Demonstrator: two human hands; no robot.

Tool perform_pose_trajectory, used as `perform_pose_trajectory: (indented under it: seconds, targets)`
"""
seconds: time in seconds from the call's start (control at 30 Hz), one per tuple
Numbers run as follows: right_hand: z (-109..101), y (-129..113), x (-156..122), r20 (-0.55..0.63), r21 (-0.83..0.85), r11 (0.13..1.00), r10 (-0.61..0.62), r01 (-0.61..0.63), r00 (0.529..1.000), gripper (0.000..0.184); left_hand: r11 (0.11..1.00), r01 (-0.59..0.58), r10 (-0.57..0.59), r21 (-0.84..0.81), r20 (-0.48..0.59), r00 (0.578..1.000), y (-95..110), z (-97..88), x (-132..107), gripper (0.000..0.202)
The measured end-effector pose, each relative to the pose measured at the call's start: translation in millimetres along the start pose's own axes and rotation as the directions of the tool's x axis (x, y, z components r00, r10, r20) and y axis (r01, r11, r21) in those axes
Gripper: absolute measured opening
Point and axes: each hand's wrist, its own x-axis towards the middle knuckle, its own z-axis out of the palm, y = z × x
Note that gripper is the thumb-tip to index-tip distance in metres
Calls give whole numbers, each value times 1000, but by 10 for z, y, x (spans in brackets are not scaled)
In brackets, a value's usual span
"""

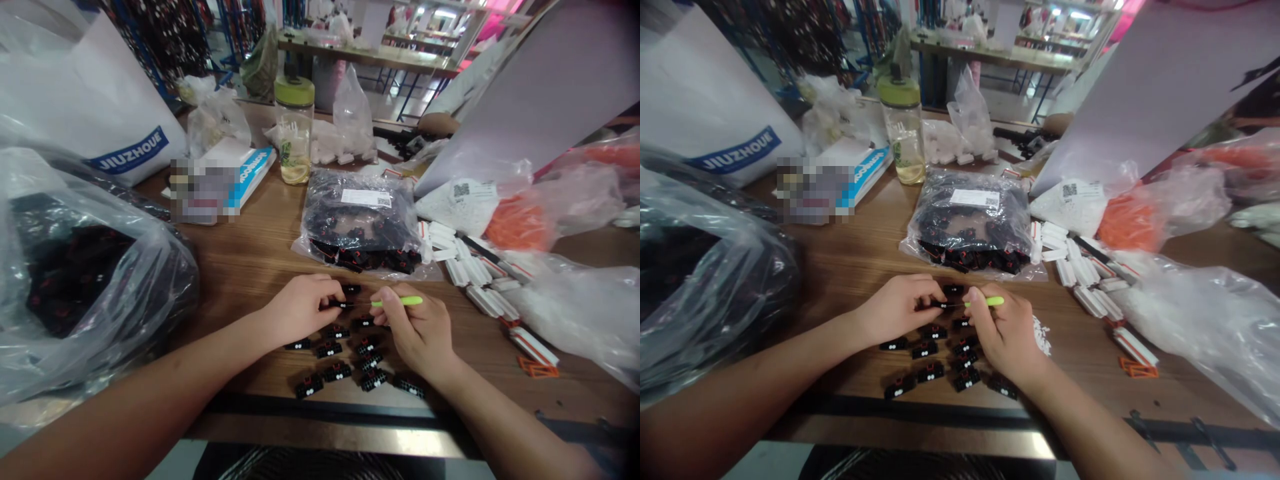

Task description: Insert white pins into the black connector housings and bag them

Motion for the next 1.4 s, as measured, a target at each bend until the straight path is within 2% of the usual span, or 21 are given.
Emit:
perform_pose_trajectory:
  seconds: [0.13, 0.23, 0.3, 0.4, 0.47, 0.63, 0.8, 1.0, 1.13, 1.4]
  targets:
    - [11, -9, 55, 28, 23, 995, 93, -93, 995, 27, 1000, -8, 7, 14, 9, 1000, -4, 2, -2, 9]
    - [5, -48, 102, 62, -23, 994, 105, -104, 993, 33, 1000, -9, 9, 16, 5, 1000, 0, 3, -8, 9]
    - [4, -106, 115, 78, -89, 994, 70, -63, 994, 36, 1000, 0, -1, 16, 7, 1000, 4, 0, -10, 10]
    - [18, -196, 96, 136, -208, 975, -55, 83, 989, 34, 999, -6, 5, 32, 12, 1000, 9, -7, -10, 9]
    - [32, -211, 68, 135, -225, 966, -99, 128, 986, 32, 1000, -11, 11, 29, 19, 1000, 11, -6, -9, 9]
    - [32, -103, 16, 18, -131, 991, -28, 30, 999, 28, 999, 14, -12, -37, 41, 999, 18, 17, -7, 12]
    - [-3, -84, 19, -78, 8, 1000, 14, -14, 997, 24, 999, 32, -32, -38, 19, 999, 35, 25, -5, 12]
    - [28, -64, 30, -25, 47, 998, 48, -47, 999, 26, 1000, 8, -8, -27, 9, 1000, 4, 43, -4, 11]
    - [46, -46, 30, -40, 77, 995, 58, -55, 997, 26, 999, 22, -21, -35, 11, 1000, -1, 45, -5, 10]
    - [45, -73, 24, -27, 36, 999, 38, -37, 999, 27, 998, 39, -38, -56, 15, 999, 18, 29, -3, 13]
